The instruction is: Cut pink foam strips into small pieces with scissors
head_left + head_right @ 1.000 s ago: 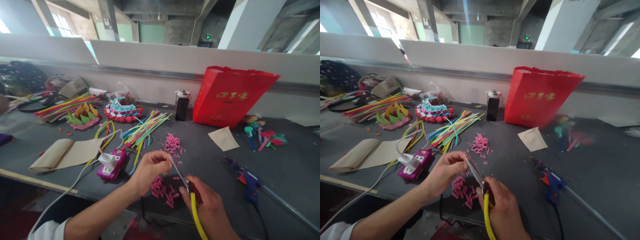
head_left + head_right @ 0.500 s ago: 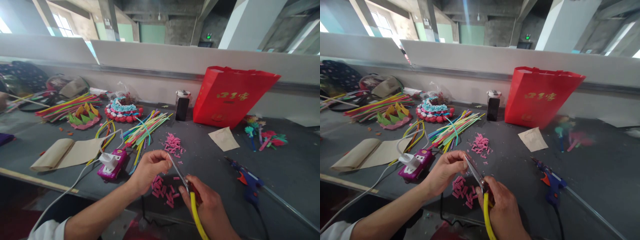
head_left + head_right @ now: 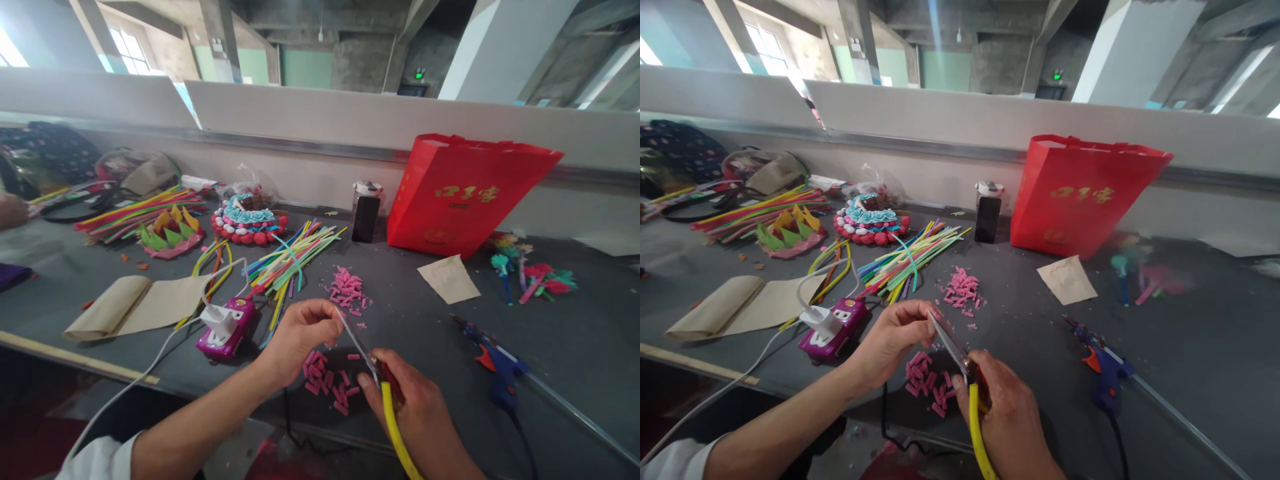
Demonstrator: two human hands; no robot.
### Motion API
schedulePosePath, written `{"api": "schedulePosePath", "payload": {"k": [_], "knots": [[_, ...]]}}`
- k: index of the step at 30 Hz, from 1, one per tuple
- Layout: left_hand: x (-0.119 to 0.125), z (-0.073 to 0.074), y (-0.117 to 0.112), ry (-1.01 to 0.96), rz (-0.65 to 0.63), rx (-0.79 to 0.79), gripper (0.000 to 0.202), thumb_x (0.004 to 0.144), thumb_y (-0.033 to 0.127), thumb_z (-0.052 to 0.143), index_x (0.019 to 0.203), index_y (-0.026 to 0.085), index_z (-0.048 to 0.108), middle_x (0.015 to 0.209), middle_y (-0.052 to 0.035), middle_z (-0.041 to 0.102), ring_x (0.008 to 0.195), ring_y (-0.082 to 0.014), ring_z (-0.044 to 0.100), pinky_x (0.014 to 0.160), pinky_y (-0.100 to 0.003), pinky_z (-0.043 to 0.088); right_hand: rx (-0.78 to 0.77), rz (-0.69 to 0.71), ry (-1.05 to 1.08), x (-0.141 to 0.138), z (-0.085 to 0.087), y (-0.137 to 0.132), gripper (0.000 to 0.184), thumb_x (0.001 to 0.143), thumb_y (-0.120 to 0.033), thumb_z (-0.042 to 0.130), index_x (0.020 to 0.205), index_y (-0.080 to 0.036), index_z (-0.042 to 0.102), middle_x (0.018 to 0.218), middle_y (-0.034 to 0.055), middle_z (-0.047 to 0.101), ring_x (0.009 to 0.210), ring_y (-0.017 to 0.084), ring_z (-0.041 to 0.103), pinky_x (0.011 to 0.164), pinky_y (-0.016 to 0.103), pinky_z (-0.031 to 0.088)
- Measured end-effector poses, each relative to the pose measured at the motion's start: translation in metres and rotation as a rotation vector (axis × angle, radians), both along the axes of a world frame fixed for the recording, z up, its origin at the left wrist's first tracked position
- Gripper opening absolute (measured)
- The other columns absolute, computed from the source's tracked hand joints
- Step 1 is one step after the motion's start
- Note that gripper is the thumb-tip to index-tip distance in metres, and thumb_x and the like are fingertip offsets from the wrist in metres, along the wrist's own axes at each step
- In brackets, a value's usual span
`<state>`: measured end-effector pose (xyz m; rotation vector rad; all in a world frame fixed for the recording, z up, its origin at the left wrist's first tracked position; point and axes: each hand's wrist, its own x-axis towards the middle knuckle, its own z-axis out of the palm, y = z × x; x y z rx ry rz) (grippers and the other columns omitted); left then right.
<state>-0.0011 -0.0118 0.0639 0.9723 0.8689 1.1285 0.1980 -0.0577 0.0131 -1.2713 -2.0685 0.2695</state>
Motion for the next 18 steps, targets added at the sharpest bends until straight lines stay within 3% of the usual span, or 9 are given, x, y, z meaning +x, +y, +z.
{"api": "schedulePosePath", "payload": {"k": [4,12,18], "knots": [[-0.0005,-0.0007,0.0009,0.019,-0.018,0.000,0.008,0.066,0.018,0.072,0.070,0.013,0.067,0.062,0.0011,0.057,0.056,-0.0090,0.046,0.056,-0.022,0.037,-0.054,0.004,-0.016,0.0005,0.0010,-0.0005,0.016,0.091,-0.036,0.055,0.101,-0.023,0.058,0.079,0.0003,0.068,0.067,0.016,0.066,0.062,0.025,0.053],[0.0001,0.0023,-0.0009,0.024,-0.006,0.002,0.015,0.066,0.023,0.076,0.066,0.014,0.065,0.061,0.0017,0.056,0.055,-0.0081,0.045,0.056,-0.021,0.037,0.019,-0.004,0.044,0.0006,-0.0059,-0.0002,0.015,0.091,-0.033,0.056,0.099,-0.022,0.060,0.078,0.0009,0.071,0.060,0.014,0.067,0.057,0.021,0.051],[-0.0025,0.0010,-0.0008,0.032,-0.011,0.015,0.014,0.066,0.022,0.076,0.067,0.013,0.066,0.062,0.0018,0.057,0.055,-0.0075,0.044,0.055,-0.021,0.036,-0.036,0.007,0.051,0.0007,-0.0025,-0.0011,0.014,0.091,-0.031,0.056,0.102,-0.023,0.060,0.077,-0.0013,0.071,0.060,0.012,0.067,0.058,0.020,0.051]]}}
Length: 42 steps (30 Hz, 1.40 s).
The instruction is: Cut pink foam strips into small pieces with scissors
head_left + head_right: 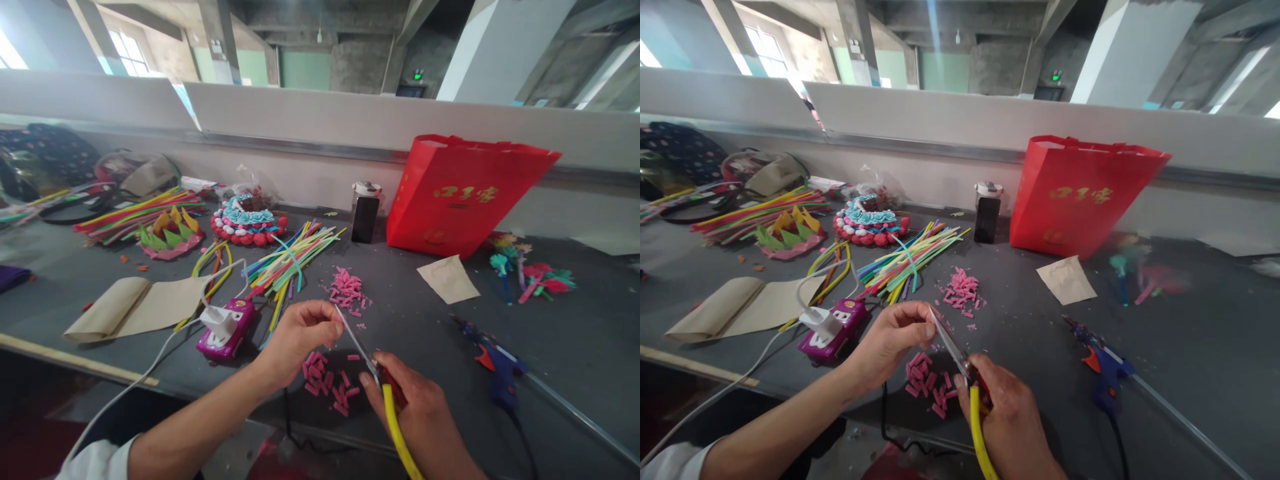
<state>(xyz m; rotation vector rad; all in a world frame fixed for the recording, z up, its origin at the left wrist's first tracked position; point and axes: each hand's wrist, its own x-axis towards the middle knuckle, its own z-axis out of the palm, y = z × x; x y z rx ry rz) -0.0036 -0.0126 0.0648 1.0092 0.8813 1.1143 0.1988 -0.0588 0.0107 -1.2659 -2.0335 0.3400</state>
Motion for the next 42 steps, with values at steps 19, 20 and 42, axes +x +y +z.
{"api": "schedulePosePath", "payload": {"k": [19,20,42], "knots": [[-0.0039,0.0024,0.0031,0.039,-0.044,-0.018,0.015,0.065,0.023,0.076,0.065,0.013,0.065,0.061,0.0019,0.055,0.055,-0.0081,0.044,0.055,-0.022,0.035,-0.003,0.050,-0.011,0.0043,0.0045,0.0029,0.013,0.090,-0.030,0.057,0.100,-0.023,0.058,0.072,-0.0035,0.067,0.059,0.011,0.065,0.058,0.020,0.050],[-0.0042,0.0022,0.0034,0.040,-0.043,-0.019,0.015,0.065,0.023,0.076,0.065,0.013,0.065,0.061,0.0018,0.056,0.055,-0.0082,0.044,0.055,-0.022,0.035,0.004,0.057,-0.017,0.0047,0.0039,0.0035,0.014,0.090,-0.031,0.058,0.101,-0.023,0.057,0.075,-0.0028,0.068,0.062,0.012,0.066,0.060,0.021,0.050],[-0.0048,0.0004,0.0048,0.018,-0.057,-0.015,0.014,0.064,0.023,0.077,0.066,0.014,0.067,0.065,0.0011,0.057,0.055,-0.0087,0.046,0.055,-0.023,0.037,-0.004,0.047,-0.059,0.0066,-0.0022,0.0018,0.014,0.091,-0.032,0.056,0.102,-0.024,0.058,0.080,-0.0013,0.070,0.068,0.014,0.068,0.064,0.024,0.052]]}}
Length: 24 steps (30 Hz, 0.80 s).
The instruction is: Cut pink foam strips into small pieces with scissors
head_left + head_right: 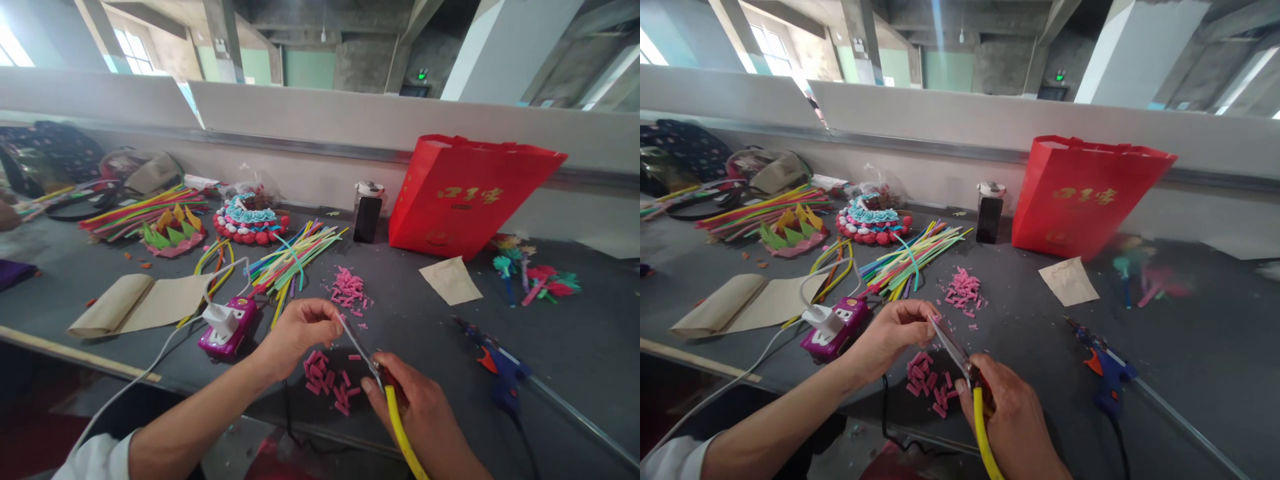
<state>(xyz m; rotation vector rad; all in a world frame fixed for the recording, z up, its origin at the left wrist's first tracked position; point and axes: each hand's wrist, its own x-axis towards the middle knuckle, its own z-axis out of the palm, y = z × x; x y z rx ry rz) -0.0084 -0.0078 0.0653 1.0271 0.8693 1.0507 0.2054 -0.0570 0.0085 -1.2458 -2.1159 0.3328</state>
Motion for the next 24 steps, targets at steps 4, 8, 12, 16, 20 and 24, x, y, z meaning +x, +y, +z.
{"api": "schedulePosePath", "payload": {"k": [4,8,12,16,20,24], "knots": [[-0.0003,-0.0007,0.0004,0.008,-0.002,-0.003,0.014,0.065,0.023,0.078,0.067,0.014,0.067,0.065,0.0010,0.057,0.056,-0.0088,0.046,0.056,-0.023,0.037,-0.031,0.003,0.038,-0.0030,0.0045,-0.0010,0.011,0.092,-0.031,0.055,0.097,-0.023,0.060,0.073,-0.0027,0.068,0.059,0.011,0.066,0.057,0.019,0.049],[-0.0001,-0.0003,0.0001,0.020,0.002,-0.011,0.016,0.064,0.025,0.078,0.066,0.014,0.067,0.064,0.0011,0.057,0.055,-0.0086,0.046,0.055,-0.023,0.035,-0.048,0.003,0.075,-0.0061,0.0063,-0.0032,0.011,0.092,-0.030,0.053,0.095,-0.022,0.061,0.068,-0.0033,0.066,0.053,0.010,0.063,0.053,0.018,0.047],[0.0001,-0.0003,0.0002,0.011,0.004,-0.015,0.016,0.064,0.025,0.078,0.066,0.014,0.067,0.063,0.0013,0.057,0.055,-0.0085,0.046,0.055,-0.022,0.036,-0.064,0.021,0.078,-0.0057,0.0046,-0.0036,0.010,0.093,-0.029,0.051,0.095,-0.022,0.059,0.065,-0.0041,0.064,0.053,0.011,0.061,0.054,0.019,0.046],[0.0002,-0.0005,0.0007,-0.013,0.010,-0.005,0.016,0.063,0.023,0.079,0.066,0.013,0.067,0.065,0.0008,0.058,0.056,-0.0084,0.047,0.055,-0.022,0.038,-0.066,0.017,0.066,-0.0046,0.0056,-0.0021,0.010,0.090,-0.031,0.054,0.096,-0.023,0.058,0.068,-0.0039,0.064,0.055,0.011,0.062,0.055,0.020,0.047],[0.0008,-0.0011,0.0012,-0.003,0.018,-0.012,0.014,0.063,0.022,0.078,0.066,0.013,0.067,0.064,0.0009,0.058,0.055,-0.0081,0.047,0.054,-0.021,0.038,-0.091,0.017,0.086,-0.0057,0.0076,-0.0014,0.011,0.091,-0.031,0.052,0.092,-0.023,0.059,0.063,-0.0050,0.061,0.050,0.010,0.059,0.053,0.019,0.046],[0.0013,-0.0008,0.0015,0.015,0.018,-0.022,0.014,0.063,0.022,0.078,0.066,0.013,0.068,0.060,0.0020,0.057,0.053,-0.0076,0.046,0.054,-0.021,0.036,-0.080,0.019,0.121,-0.0067,0.0060,-0.0018,0.014,0.092,-0.032,0.050,0.090,-0.023,0.060,0.059,-0.0051,0.060,0.045,0.010,0.056,0.048,0.017,0.043]]}}
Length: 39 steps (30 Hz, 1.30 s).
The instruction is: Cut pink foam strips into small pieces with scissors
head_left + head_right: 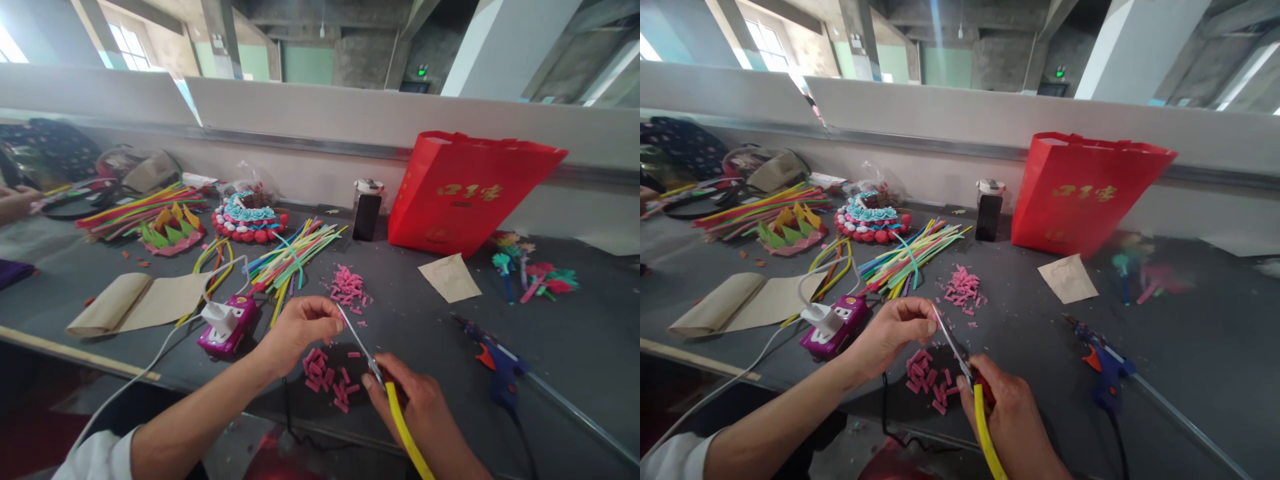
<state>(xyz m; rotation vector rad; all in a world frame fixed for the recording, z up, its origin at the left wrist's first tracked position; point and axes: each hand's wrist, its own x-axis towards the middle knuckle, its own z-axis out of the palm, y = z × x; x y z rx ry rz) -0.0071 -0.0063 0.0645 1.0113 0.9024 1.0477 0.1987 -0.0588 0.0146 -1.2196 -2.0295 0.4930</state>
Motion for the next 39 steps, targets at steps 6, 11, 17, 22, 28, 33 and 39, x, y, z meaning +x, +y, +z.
{"api": "schedulePosePath", "payload": {"k": [6,11,17,22,28,33,39], "knots": [[0.000,-0.001,0.001,-0.041,0.005,0.015,0.010,0.066,0.020,0.075,0.068,0.014,0.067,0.064,0.0023,0.058,0.052,-0.0068,0.046,0.054,-0.021,0.036,-0.062,-0.049,-0.001,-0.002,0.000,0.000,0.019,0.091,-0.038,0.052,0.084,-0.023,0.060,0.056,-0.0049,0.060,0.044,0.009,0.055,0.045,0.016,0.042],[0.001,-0.002,0.002,-0.095,-0.006,0.030,0.006,0.068,0.014,0.070,0.070,0.014,0.065,0.073,0.0008,0.062,0.054,-0.0073,0.052,0.058,-0.022,0.041,-0.104,-0.110,0.103,-0.003,0.005,0.002,0.018,0.089,-0.039,0.054,0.082,-0.023,0.060,0.054,-0.0067,0.058,0.043,0.009,0.054,0.045,0.015,0.042],[0.008,-0.005,-0.005,-0.015,-0.089,0.042,0.011,0.071,0.017,0.068,0.070,0.015,0.057,0.071,-0.0006,0.065,0.049,-0.0102,0.058,0.051,-0.023,0.044,-0.176,-0.168,0.208,-0.005,0.012,-0.001,0.022,0.084,-0.044,0.060,0.083,-0.023,0.061,0.055,-0.0067,0.056,0.044,0.009,0.054,0.046,0.016,0.045],[0.015,-0.012,-0.011,0.094,-0.116,0.055,0.012,0.070,0.014,0.068,0.070,0.016,0.056,0.063,0.0029,0.061,0.044,-0.0075,0.055,0.045,-0.018,0.041,-0.240,-0.182,0.319,-0.001,0.010,0.000,0.024,0.086,-0.045,0.059,0.093,-0.022,0.058,0.055,-0.0071,0.057,0.039,0.009,0.053,0.037,0.016,0.042],[0.013,-0.006,-0.006,-0.194,-0.053,-0.050,0.014,0.070,0.016,0.070,0.071,0.015,0.056,0.065,0.0005,0.066,0.041,-0.0058,0.052,0.043,-0.017,0.040,0.058,-0.141,0.069,0.002,0.004,0.004,0.016,0.088,-0.029,0.057,0.102,-0.023,0.057,0.077,-0.0013,0.065,0.063,0.013,0.064,0.058,0.020,0.052],[0.014,-0.002,-0.006,-0.256,-0.030,-0.097,0.017,0.066,0.014,0.074,0.071,0.015,0.058,0.060,0.0015,0.065,0.040,-0.0057,0.051,0.042,-0.017,0.042,0.038,-0.089,-0.058,0.000,0.003,0.004,0.022,0.088,-0.026,0.058,0.110,-0.024,0.054,0.087,0.0020,0.062,0.079,0.019,0.061,0.071,0.030,0.051],[0.016,-0.002,-0.008,-0.220,-0.070,-0.102,0.019,0.063,0.014,0.078,0.067,0.013,0.060,0.054,0.0019,0.063,0.039,-0.0056,0.052,0.042,-0.015,0.041,0.102,-0.011,-0.064,0.000,0.000,0.005,0.025,0.087,-0.018,0.059,0.110,-0.023,0.052,0.088,0.0024,0.060,0.082,0.020,0.058,0.072,0.032,0.049]]}}
